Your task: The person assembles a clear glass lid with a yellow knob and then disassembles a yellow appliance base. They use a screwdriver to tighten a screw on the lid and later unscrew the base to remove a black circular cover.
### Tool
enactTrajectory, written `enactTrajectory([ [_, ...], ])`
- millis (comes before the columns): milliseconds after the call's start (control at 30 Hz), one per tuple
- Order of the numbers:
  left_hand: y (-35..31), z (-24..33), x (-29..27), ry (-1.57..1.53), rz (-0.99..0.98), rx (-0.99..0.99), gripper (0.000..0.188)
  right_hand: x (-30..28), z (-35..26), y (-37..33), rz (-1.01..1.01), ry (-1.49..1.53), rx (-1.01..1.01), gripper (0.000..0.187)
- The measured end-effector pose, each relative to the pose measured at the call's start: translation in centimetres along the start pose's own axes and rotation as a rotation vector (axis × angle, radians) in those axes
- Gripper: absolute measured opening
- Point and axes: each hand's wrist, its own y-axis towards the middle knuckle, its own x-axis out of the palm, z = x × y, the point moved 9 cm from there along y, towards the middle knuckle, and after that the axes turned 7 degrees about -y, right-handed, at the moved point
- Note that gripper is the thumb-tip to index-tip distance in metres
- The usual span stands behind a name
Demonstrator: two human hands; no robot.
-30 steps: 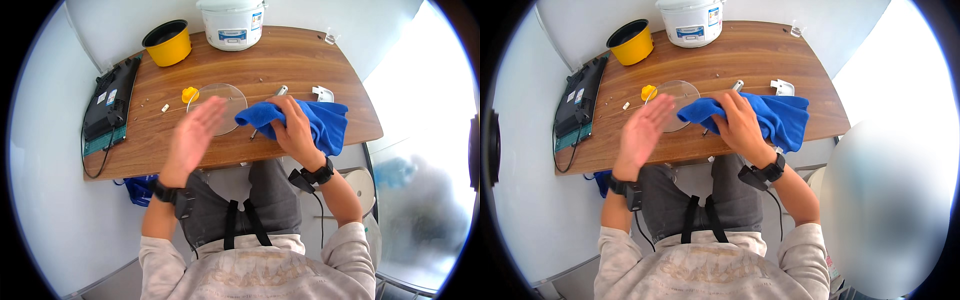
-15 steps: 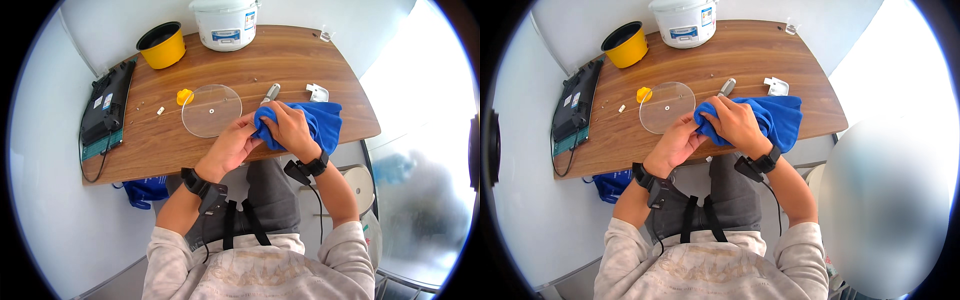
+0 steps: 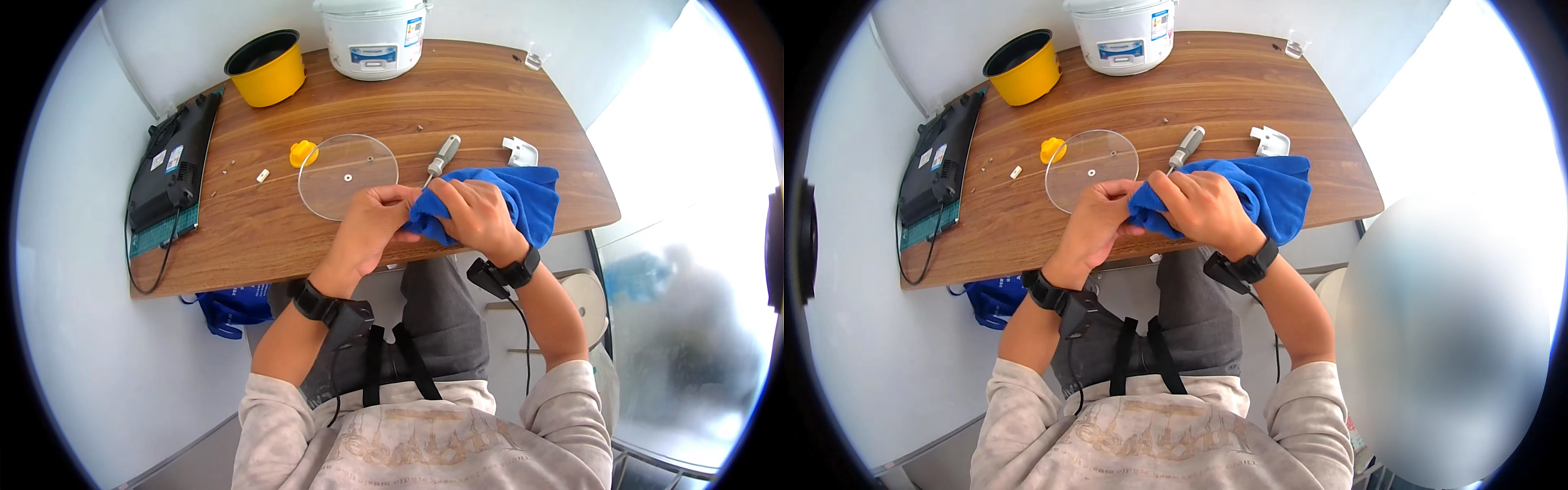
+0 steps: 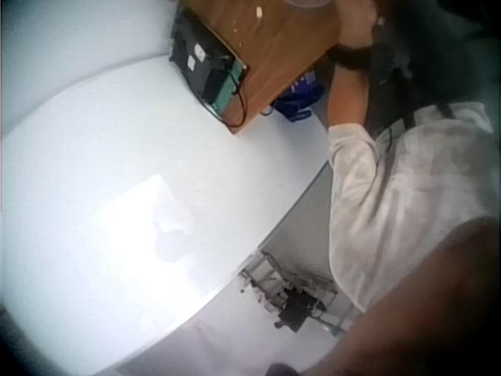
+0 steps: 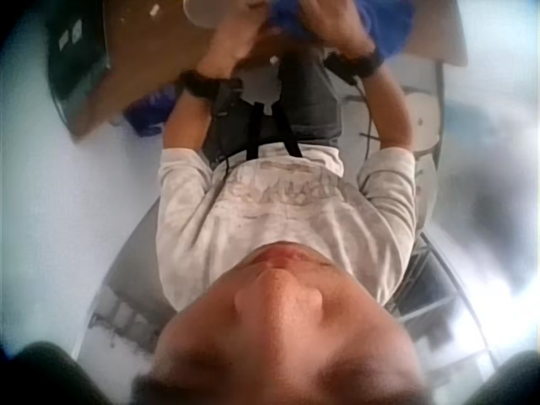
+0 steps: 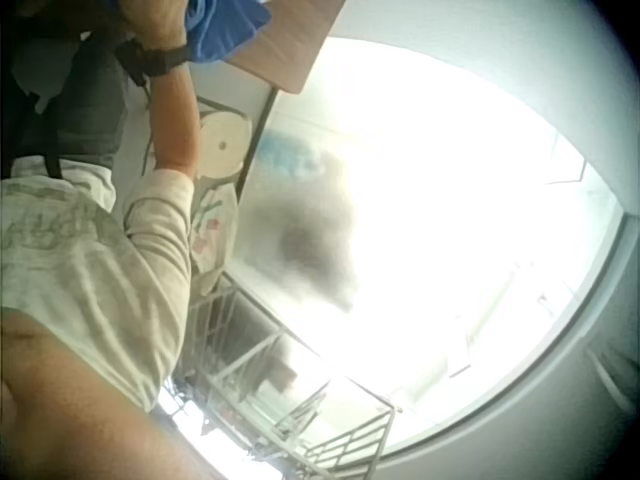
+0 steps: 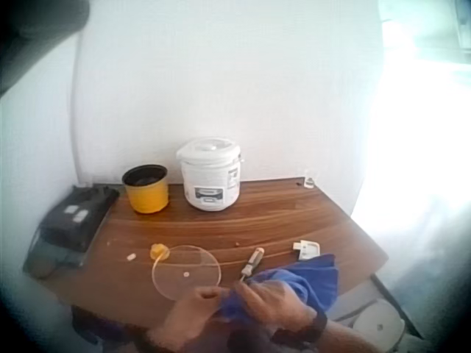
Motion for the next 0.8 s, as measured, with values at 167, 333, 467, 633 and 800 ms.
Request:
enactTrajectory([
  [167,-1.4,1.0,-0.4,0.129,-0.037,0.092,0.024,-1.4,-1.4,-0.4,-0.064,-0.132,-0.136,0.029],
  [333,-2.7,2.3,-1.1,0.146,-0.073,0.021,0.025,-3.8,-1.4,0.3,-0.007,-0.201,-0.228,0.032],
  [467,-3.3,4.5,-6.3,0.152,0.038,0.042,0.027,-5.3,8.0,-3.0,-0.032,-0.526,0.099,0.048],
  [633,-3.6,7.5,-13.6,0.385,0.211,0.242,0.015,-8.2,20.1,-4.1,-0.052,-0.534,0.704,0.041],
  [800,-3.1,8.3,-17.3,0.641,0.295,0.26,0.022,-6.1,27.2,-8.5,-0.126,-0.493,0.861,0.052],
])
